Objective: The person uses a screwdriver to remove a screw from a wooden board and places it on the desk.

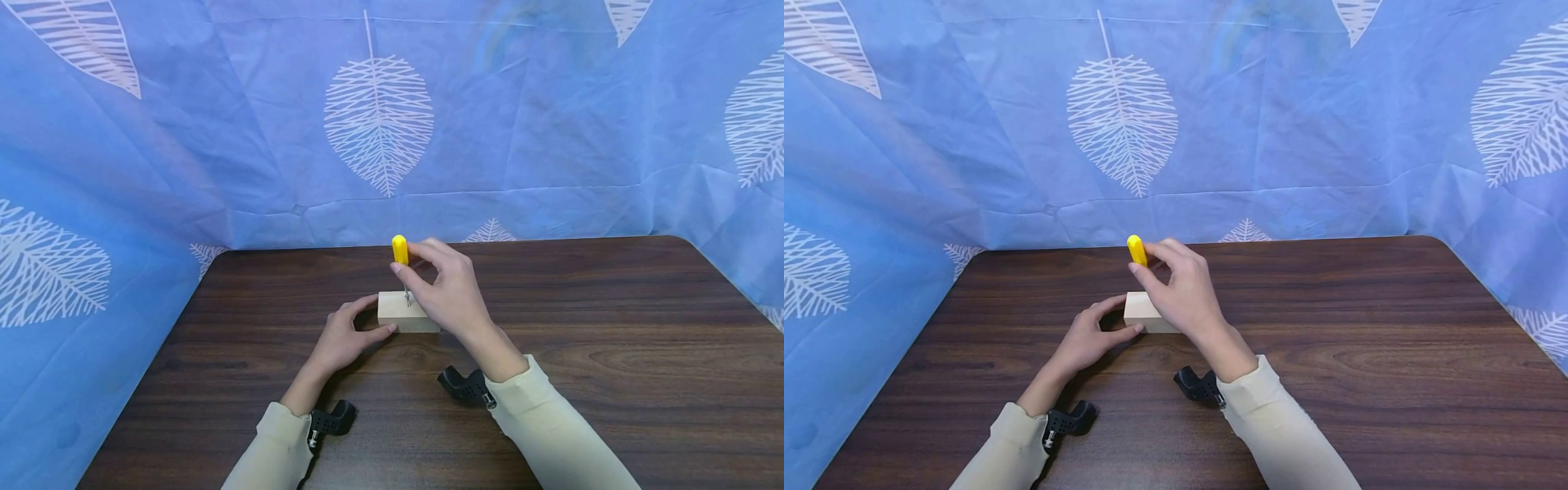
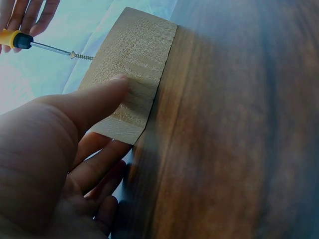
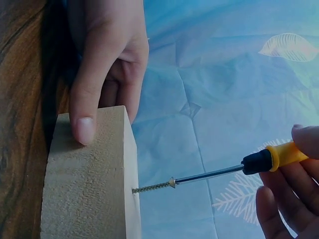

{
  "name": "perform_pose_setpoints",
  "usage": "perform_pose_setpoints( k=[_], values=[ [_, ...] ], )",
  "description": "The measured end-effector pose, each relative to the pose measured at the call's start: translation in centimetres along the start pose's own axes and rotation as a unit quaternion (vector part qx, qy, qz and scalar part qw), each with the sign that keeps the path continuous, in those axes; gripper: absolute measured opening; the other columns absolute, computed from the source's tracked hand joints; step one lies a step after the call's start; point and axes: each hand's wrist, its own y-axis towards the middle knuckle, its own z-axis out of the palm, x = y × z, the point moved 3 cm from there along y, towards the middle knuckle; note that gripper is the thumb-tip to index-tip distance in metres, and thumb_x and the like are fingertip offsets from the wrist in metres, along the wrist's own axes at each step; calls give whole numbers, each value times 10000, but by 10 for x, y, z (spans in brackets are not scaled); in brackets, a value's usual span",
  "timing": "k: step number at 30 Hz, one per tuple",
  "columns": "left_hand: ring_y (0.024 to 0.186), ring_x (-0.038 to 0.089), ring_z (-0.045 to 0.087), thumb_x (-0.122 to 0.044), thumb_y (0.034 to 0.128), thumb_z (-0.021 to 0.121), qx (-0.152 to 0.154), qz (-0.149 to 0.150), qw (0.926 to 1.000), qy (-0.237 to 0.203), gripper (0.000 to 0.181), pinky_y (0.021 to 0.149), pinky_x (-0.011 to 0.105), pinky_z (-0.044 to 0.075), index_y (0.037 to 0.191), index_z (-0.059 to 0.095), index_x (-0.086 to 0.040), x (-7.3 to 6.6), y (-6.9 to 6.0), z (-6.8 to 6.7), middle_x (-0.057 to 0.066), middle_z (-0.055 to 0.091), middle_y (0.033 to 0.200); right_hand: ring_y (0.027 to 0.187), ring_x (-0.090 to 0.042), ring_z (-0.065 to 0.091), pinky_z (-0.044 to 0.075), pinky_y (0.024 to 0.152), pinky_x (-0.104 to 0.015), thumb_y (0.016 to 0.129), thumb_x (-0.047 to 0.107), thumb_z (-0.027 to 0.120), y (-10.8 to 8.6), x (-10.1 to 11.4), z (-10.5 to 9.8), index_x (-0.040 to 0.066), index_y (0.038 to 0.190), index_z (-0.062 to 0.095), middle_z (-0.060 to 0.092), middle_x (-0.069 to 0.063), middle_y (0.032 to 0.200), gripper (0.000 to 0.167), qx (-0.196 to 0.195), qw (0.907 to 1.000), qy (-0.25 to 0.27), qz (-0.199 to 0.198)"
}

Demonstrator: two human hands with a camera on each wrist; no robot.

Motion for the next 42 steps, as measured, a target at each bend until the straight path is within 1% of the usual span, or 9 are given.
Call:
perform_pose_setpoints(
  k=[3, 7, 10, 18, 23, 27, 33, 38, 42],
  values=[
    [1530, 397, 451, -414, 954, 833, -8, -19, 10000, -10, 681, 1234, 708, 342, 1556, 597, -203, 0, 0, 0, 87, 614, 1568, 939, -204, 737, 631, 864, -422, 998, 137, 785, 0, 0, 1, 76, 1279, 776, 776, -63, 1079, 288, 24, 9999, 63, 86],
    [1525, 398, 455, -416, 950, 837, -10, -25, 10000, -21, 682, 1232, 701, 347, 1553, 601, -205, 1, 1, 0, 86, 616, 1565, 964, -218, 745, 631, 887, -417, 998, 124, 776, 1, 0, 0, 75, 1355, 725, 777, -84, 1123, 364, 19, 9996, 124, 234],
    [1527, 401, 451, -414, 949, 839, -14, -30, 10000, -13, 683, 1233, 703, 343, 1554, 601, -204, 1, 1, 0, 87, 615, 1566, 984, -225, 741, 622, 908, -417, 998, 124, 770, 1, 0, 0, 80, 1369, 706, 775, -91, 1145, 379, 12, 9994, 167, 294],
    [1540, 412, 425, -410, 950, 839, -8, -71, 10000, -43, 685, 1234, 722, 324, 1556, 598, -203, 1, -1, 0, 83, 608, 1575, 990, -193, 735, 618, 902, -404, 1008, 168, 768, 1, -3, 0, 109, 1333, 668, 770, -67, 1149, 345, -70, 9993, 257, 244],
    [1526, 396, 448, -413, 950, 839, -15, -58, 10000, -15, 679, 1231, 712, 335, 1552, 602, -208, 0, -1, 0, 80, 616, 1566, 991, -184, 742, 626, 913, -400, 1004, 156, 774, 1, -2, 0, 102, 1293, 680, 770, -65, 1128, 308, -100, 9995, 276, 144],
    [1519, 386, 462, -411, 949, 841, -20, -44, 10000, -8, 676, 1231, 698, 348, 1550, 605, -211, 0, 0, 0, 78, 621, 1562, 1005, -206, 754, 630, 932, -420, 1015, 145, 759, 1, -3, 0, 87, 1279, 690, 772, -83, 1128, 280, -88, 9995, 272, 139],
    [1518, 381, 468, -410, 950, 839, -26, -57, 10000, 4, 672, 1239, 706, 324, 1548, 606, -214, 0, 0, 0, 83, 620, 1562, 1025, -225, 757, 623, 946, -494, 1023, 121, 735, 2, -2, 1, 73, 1266, 668, 774, -97, 1134, 257, -31, 9993, 307, 201],
    [1524, 393, 457, -404, 950, 839, -18, -103, 9999, -22, 672, 1236, 718, 320, 1552, 602, -221, 0, -1, 0, 92, 608, 1571, 1050, -227, 748, 598, 908, -459, 1006, 115, 738, 2, -1, 0, 86, 1244, 648, 769, -79, 1123, 256, 1, 9992, 249, 320],
    [1527, 389, 459, -396, 953, 838, -18, -60, 10000, -39, 672, 1243, 708, 319, 1554, 600, -212, 0, -1, -1, 90, 613, 1565, 1069, -216, 732, 556, 887, -432, 1014, 122, 707, 1, -1, 0, 105, 1222, 613, 767, -47, 1107, 229, 102, 9982, 325, 496]
  ],
)
